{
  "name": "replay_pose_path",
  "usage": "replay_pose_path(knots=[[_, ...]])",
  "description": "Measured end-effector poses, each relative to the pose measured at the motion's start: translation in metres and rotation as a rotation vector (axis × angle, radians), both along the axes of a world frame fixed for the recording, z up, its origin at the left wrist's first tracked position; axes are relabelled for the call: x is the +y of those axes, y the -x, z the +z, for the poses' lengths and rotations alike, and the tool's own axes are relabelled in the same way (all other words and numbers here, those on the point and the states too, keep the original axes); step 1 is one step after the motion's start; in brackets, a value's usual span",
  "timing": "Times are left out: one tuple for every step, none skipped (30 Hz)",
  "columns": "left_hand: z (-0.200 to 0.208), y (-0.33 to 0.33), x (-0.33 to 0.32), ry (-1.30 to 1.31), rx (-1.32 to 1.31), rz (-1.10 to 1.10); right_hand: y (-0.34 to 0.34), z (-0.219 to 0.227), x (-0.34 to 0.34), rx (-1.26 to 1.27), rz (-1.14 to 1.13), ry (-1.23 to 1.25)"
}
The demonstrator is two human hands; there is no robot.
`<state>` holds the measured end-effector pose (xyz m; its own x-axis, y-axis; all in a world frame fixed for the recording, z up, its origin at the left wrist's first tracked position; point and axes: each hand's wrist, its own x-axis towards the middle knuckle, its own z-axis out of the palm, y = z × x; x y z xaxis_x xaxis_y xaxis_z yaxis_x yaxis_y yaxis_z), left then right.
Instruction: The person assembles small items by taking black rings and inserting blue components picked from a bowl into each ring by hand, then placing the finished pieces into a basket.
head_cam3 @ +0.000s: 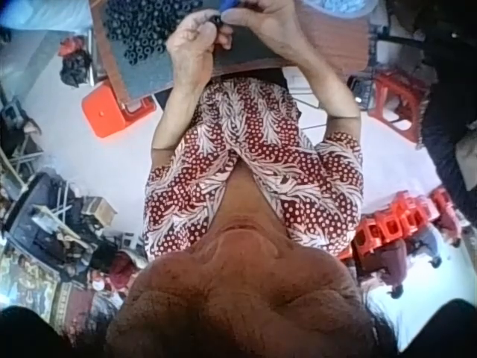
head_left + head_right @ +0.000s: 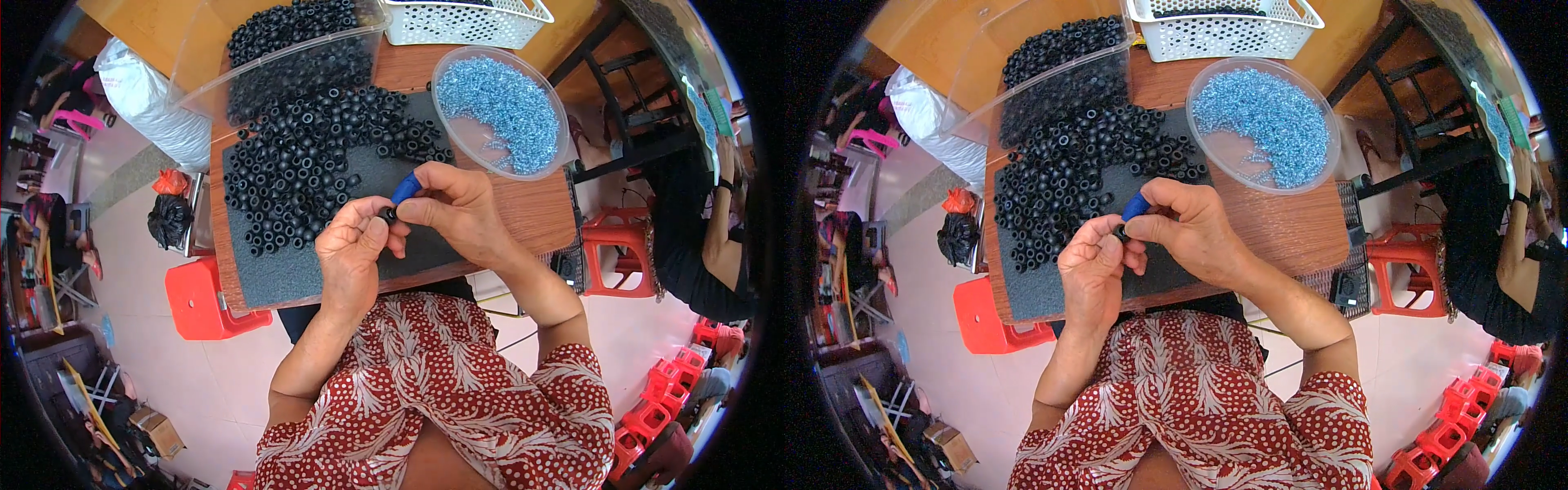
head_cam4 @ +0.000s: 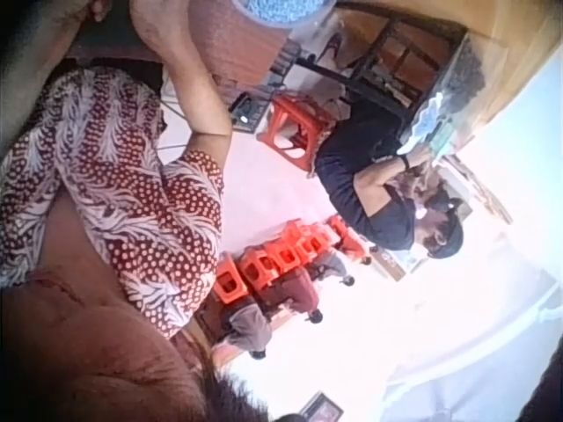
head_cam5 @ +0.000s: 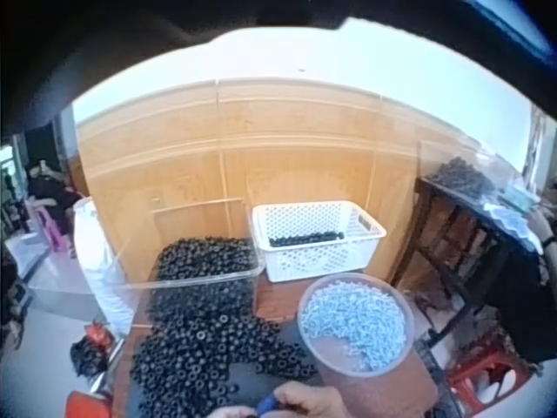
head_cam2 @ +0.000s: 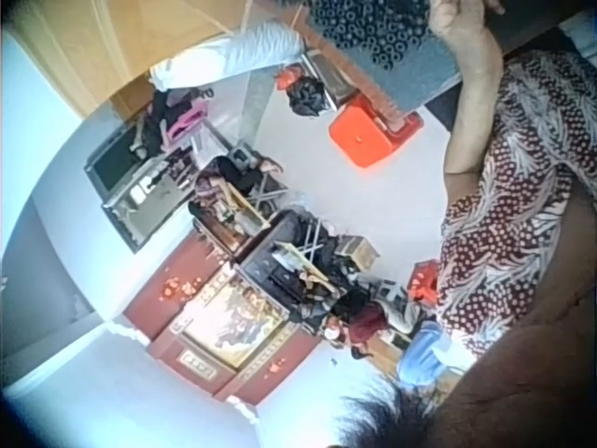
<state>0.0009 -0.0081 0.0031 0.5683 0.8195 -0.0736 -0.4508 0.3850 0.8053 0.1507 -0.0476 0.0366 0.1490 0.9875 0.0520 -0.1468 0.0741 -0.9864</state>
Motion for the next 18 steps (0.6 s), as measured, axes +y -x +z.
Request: replay_pose_path(knots=[[0.0, 0.0, 0.0, 0.007, 0.005, 0.008, 0.001, 0.002, 0.001, 0.029, 0.023, 0.001], [-0.001, 0.0, 0.0, 0.015, 0.009, 0.016, 0.001, 0.001, 0.001, 0.029, 0.026, 0.001], [-0.001, 0.0, 0.0, 0.014, 0.009, 0.019, 0.0, 0.0, 0.001, 0.049, 0.058, 0.026], [-0.002, 0.0, 0.0, 0.017, 0.016, 0.023, -0.001, 0.0, 0.002, 0.068, 0.091, 0.05], [-0.002, 0.001, 0.0, 0.019, 0.022, 0.027, 0.0, -0.001, 0.003, 0.068, 0.093, 0.05], [-0.003, 0.001, 0.001, 0.019, 0.021, 0.029, 0.001, -0.002, 0.005, -0.169, 0.022, -0.057], [-0.004, 0.001, 0.001, 0.018, 0.017, 0.026, 0.002, -0.004, 0.006, -0.405, -0.052, -0.163], [-0.005, 0.001, 0.001, 0.017, 0.012, 0.023, 0.003, -0.004, 0.006, -0.405, -0.051, -0.161], [-0.005, 0.001, 0.001, 0.02, 0.012, 0.023, 0.004, -0.005, 0.006, -0.473, -0.087, -0.207], [-0.004, 0.001, 0.002, 0.027, 0.024, 0.025, 0.005, -0.006, 0.006, -0.539, -0.122, -0.254], [-0.003, 0.001, 0.002, 0.035, 0.035, 0.027, 0.006, -0.007, 0.005, -0.539, -0.121, -0.252], [-0.004, 0.002, 0.002, 0.037, 0.036, 0.028, 0.006, -0.008, 0.005, -0.596, -0.135, -0.276], [-0.004, 0.001, 0.002, 0.032, 0.035, 0.03, 0.007, -0.008, 0.006, -0.653, -0.149, -0.302], [-0.004, 0.001, 0.002, 0.028, 0.035, 0.033, 0.006, -0.008, 0.006, -0.654, -0.148, -0.302], [-0.003, 0.0, 0.003, 0.027, 0.035, 0.034, 0.005, -0.007, 0.005, -0.639, -0.138, -0.282], [-0.002, 0.0, 0.002, 0.043, 0.041, 0.04, 0.005, -0.007, 0.005, -0.624, -0.128, -0.261], [-0.001, 0.0, 0.002, 0.059, 0.048, 0.046, 0.006, -0.008, 0.004, -0.624, -0.127, -0.261], [-0.001, 0.0, 0.002, 0.06, 0.049, 0.048, 0.007, -0.009, 0.004, -0.464, -0.138, -0.153]])
